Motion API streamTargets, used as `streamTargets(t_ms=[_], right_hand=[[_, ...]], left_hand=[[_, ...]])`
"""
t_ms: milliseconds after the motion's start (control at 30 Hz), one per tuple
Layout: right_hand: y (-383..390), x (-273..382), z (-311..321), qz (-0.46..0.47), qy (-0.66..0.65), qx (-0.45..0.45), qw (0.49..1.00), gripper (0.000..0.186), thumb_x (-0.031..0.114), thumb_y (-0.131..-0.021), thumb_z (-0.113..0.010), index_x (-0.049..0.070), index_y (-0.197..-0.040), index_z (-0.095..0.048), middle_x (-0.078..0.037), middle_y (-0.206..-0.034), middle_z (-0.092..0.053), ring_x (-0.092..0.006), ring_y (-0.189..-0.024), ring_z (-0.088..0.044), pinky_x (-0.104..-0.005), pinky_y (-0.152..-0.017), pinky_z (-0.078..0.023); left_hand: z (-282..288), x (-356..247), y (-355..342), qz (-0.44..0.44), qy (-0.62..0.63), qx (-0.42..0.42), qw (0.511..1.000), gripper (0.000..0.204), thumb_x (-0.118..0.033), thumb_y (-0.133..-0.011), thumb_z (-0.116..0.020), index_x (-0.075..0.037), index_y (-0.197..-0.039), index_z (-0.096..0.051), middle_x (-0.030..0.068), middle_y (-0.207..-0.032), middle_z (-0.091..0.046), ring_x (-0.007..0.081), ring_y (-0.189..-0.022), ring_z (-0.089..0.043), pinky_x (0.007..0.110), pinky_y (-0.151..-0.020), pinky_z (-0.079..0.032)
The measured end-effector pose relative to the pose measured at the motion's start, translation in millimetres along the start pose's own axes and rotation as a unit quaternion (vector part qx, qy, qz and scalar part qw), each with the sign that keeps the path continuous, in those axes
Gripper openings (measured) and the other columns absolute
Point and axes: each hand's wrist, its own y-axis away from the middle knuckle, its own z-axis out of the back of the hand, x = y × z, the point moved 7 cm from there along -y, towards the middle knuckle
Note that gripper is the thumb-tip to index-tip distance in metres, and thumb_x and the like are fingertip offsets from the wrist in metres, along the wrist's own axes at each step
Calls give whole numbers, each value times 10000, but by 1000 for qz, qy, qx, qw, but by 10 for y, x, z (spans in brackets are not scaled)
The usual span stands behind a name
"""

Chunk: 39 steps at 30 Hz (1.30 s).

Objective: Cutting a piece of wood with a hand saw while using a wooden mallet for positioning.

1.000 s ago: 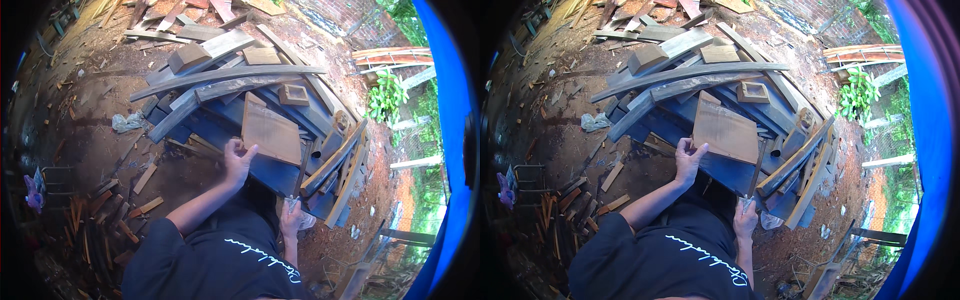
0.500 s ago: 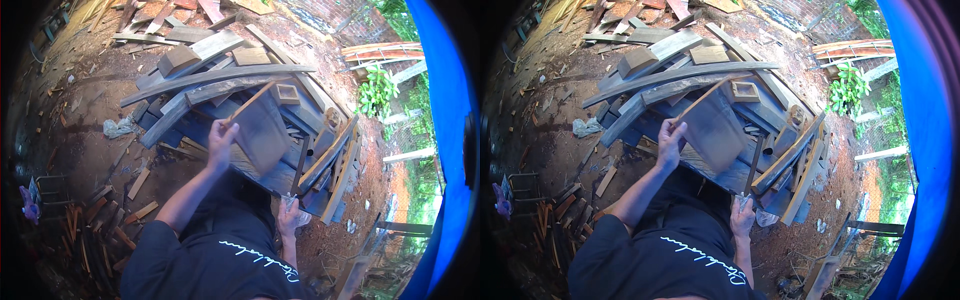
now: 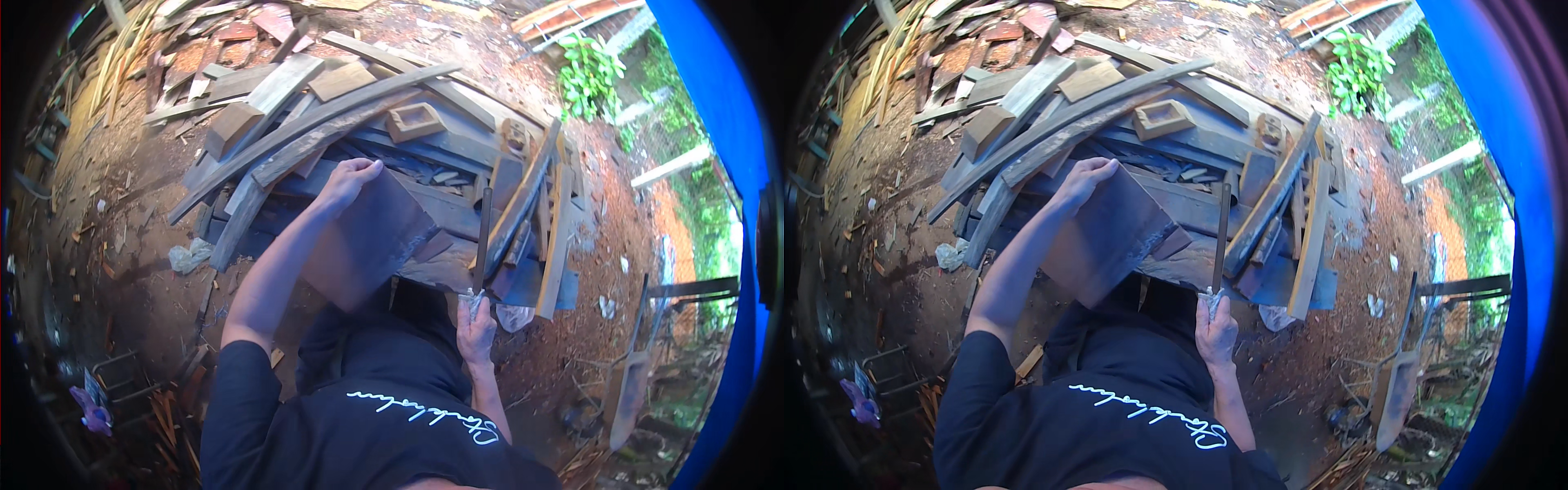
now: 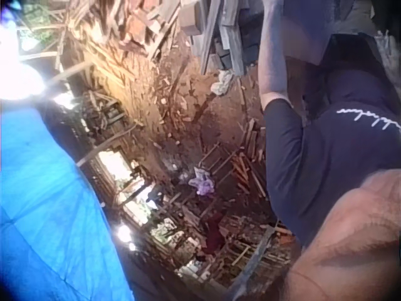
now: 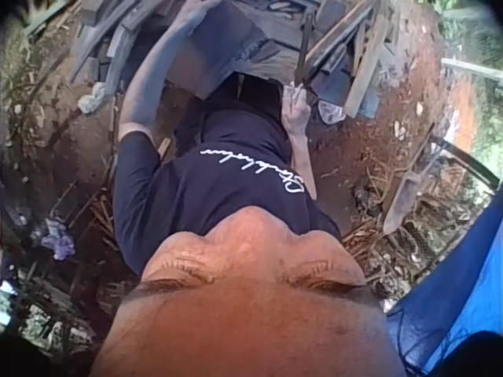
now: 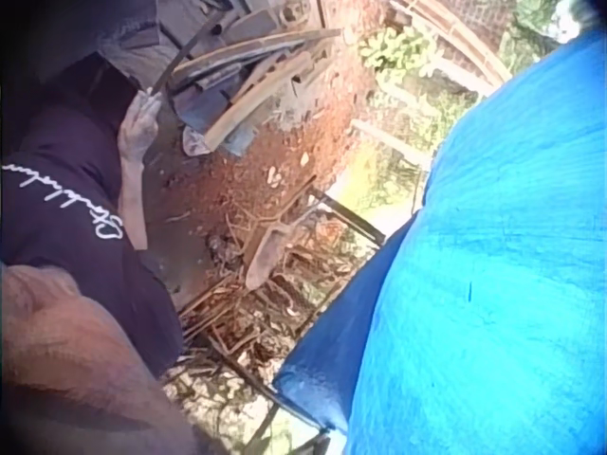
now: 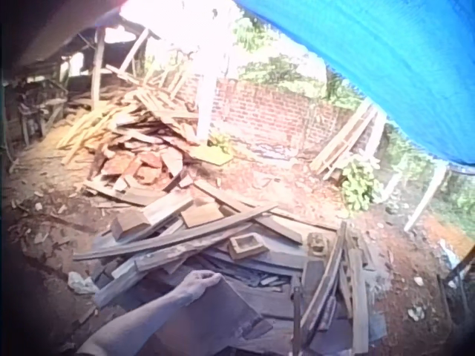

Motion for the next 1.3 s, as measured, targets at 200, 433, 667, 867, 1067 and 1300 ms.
streamTargets(t_ms=[200,433,667,867,1067,1300], right_hand=[[110,-232,-3,-64,-28,0,998,251,252,-997,-531,13,-933,-489,-229,-690,-620,-439,-661,-637,-505,-530,-454],[114,-264,-131,-69,-54,38,995,239,246,-1018,-477,33,-913,-445,-235,-690,-594,-465,-677,-617,-538,-547,-431],[-12,-304,-218,-80,-71,30,994,217,231,-1018,-464,31,-934,-450,-241,-711,-603,-463,-682,-620,-543,-554,-438],[-267,-177,-409,-40,-27,68,996,188,212,-1011,-468,36,-947,-457,-238,-707,-608,-462,-674,-619,-547,-557,-454],[-385,-258,-519,-73,3,73,995,215,233,-999,-494,30,-932,-469,-258,-728,-622,-470,-706,-629,-555,-580,-467],[-343,-186,-464,-49,-16,65,997,192,205,-1011,-488,25,-946,-477,-236,-710,-614,-451,-675,-628,-522,-544,-437]], left_hand=[[-634,221,-633,39,-379,143,913,504,-489,-907,-607,-43,-1119,-707,181,-1123,-690,295,-1078,-640,388,-949,-476],[-1007,346,-1002,-13,-474,159,866,445,-453,-913,-603,-44,-1035,-728,168,-994,-709,308,-941,-666,383,-869,-507],[-795,148,-684,-244,-388,-103,882,254,-304,-918,-609,-98,-972,-746,137,-917,-639,293,-896,-616,391,-800,-499],[-885,244,-333,-233,-526,-152,804,242,-319,-935,-560,-159,-1048,-702,85,-1018,-625,288,-1044,-552,439,-949,-371],[-918,301,-353,-209,-573,-123,782,255,-346,-929,-537,-149,-988,-690,80,-1034,-609,275,-1020,-531,436,-910,-348],[-942,295,-272,-233,-576,-157,768,253,-318,-931,-532,-112,-998,-661,92,-1029,-608,284,-1037,-525,436,-929,-336]])
